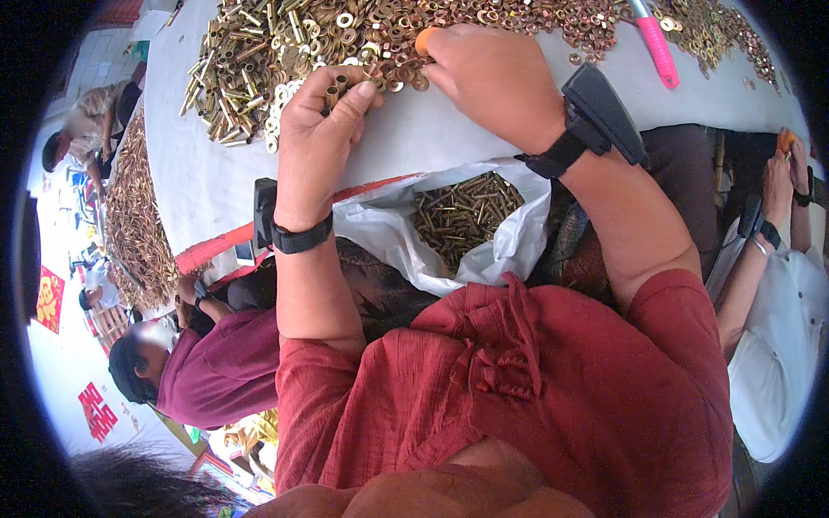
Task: Assembling metal washers onto small metal spacers or tubes.
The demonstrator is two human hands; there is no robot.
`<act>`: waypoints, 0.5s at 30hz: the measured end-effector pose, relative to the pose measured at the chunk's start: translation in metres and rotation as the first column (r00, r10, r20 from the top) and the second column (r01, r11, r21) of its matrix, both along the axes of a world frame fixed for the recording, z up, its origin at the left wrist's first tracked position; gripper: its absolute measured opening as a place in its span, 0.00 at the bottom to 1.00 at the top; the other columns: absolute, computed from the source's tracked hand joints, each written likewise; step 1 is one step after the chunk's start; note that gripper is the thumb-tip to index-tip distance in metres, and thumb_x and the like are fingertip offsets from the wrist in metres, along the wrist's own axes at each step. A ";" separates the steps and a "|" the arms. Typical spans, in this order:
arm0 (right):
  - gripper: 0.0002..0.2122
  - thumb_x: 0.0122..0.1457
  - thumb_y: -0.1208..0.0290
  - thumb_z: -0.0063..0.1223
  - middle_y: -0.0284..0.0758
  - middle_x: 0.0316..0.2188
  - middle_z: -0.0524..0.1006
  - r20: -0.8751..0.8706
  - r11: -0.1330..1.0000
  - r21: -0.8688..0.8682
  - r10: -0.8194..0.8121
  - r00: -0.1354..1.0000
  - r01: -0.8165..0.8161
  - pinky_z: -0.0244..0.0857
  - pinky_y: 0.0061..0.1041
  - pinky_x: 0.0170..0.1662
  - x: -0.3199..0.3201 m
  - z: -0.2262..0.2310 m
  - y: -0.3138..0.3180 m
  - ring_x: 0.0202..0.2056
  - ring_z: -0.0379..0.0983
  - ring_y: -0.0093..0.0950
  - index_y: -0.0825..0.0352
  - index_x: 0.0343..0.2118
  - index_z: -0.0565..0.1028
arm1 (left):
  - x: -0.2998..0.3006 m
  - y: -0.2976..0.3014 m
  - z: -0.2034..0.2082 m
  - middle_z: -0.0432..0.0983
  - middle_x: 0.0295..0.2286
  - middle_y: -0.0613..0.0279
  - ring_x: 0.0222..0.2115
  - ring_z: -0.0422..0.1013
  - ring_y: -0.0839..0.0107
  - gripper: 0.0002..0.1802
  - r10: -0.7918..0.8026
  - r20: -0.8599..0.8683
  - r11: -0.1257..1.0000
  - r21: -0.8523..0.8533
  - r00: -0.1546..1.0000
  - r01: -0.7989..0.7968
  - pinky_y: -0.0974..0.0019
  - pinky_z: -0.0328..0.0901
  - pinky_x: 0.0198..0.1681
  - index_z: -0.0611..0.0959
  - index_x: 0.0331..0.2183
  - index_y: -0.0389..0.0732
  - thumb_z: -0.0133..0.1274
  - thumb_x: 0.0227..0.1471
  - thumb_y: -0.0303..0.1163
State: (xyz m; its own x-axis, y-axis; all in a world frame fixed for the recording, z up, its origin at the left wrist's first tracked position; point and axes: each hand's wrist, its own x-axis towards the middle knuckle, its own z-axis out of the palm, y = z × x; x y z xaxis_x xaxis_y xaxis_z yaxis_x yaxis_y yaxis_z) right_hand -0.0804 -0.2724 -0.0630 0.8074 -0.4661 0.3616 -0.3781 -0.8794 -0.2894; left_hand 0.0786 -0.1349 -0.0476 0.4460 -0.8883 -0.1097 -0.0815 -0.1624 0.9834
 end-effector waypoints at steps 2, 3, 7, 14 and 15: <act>0.11 0.55 0.63 0.56 0.38 0.28 0.76 0.028 1.000 0.002 0.019 0.999 -0.019 0.67 0.38 0.32 0.003 0.001 0.001 0.31 0.74 0.40 0.62 0.38 0.76 | 0.001 -0.001 -0.003 0.76 0.25 0.71 0.24 0.65 0.83 0.08 -0.001 0.020 1.000 -0.008 1.000 0.001 0.76 0.63 0.28 0.80 0.37 0.38 0.58 0.55 0.30; 0.10 0.55 0.64 0.56 0.38 0.28 0.77 0.003 1.000 -0.004 0.027 1.000 -0.027 0.68 0.38 0.33 0.005 0.004 0.002 0.32 0.75 0.39 0.62 0.37 0.76 | 0.002 -0.001 -0.007 0.76 0.25 0.71 0.22 0.62 0.85 0.08 -0.012 0.045 1.000 -0.020 0.999 0.013 0.78 0.59 0.25 0.80 0.37 0.38 0.57 0.56 0.30; 0.09 0.55 0.66 0.56 0.39 0.28 0.78 0.139 0.963 0.267 0.007 0.990 -0.044 0.68 0.37 0.33 0.009 0.009 -0.001 0.32 0.75 0.40 0.64 0.35 0.77 | 0.005 0.002 -0.004 0.76 0.25 0.73 0.19 0.60 0.88 0.07 -0.037 0.182 0.999 0.006 0.983 0.037 0.80 0.56 0.22 0.80 0.37 0.38 0.56 0.57 0.31; 0.07 0.59 0.76 0.55 0.27 0.30 0.76 0.401 0.407 0.855 -0.123 0.908 -0.323 0.66 0.14 0.36 0.016 0.015 0.011 0.31 0.71 0.15 0.69 0.40 0.75 | 0.002 0.001 -0.008 0.79 0.31 0.64 0.32 0.72 0.78 0.08 -0.064 0.223 0.991 -0.099 0.973 0.088 0.72 0.67 0.37 0.80 0.38 0.36 0.56 0.56 0.28; 0.09 0.59 0.76 0.55 0.26 0.31 0.76 0.406 0.344 0.874 -0.130 0.905 -0.343 0.66 0.14 0.38 0.014 0.015 0.011 0.32 0.71 0.15 0.69 0.42 0.75 | 0.001 0.001 -0.005 0.79 0.30 0.64 0.32 0.72 0.77 0.08 -0.071 0.221 0.991 -0.095 0.973 0.094 0.71 0.68 0.37 0.80 0.38 0.37 0.56 0.55 0.29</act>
State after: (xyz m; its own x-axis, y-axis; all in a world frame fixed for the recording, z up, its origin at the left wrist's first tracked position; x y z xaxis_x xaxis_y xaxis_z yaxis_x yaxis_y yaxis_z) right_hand -0.0659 -0.2618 -0.0477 0.7986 -0.6017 0.0167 0.0326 0.0155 -0.9993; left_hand 0.0796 -0.1343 -0.0526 0.3738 -0.9244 0.0764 -0.3035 -0.0441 0.9518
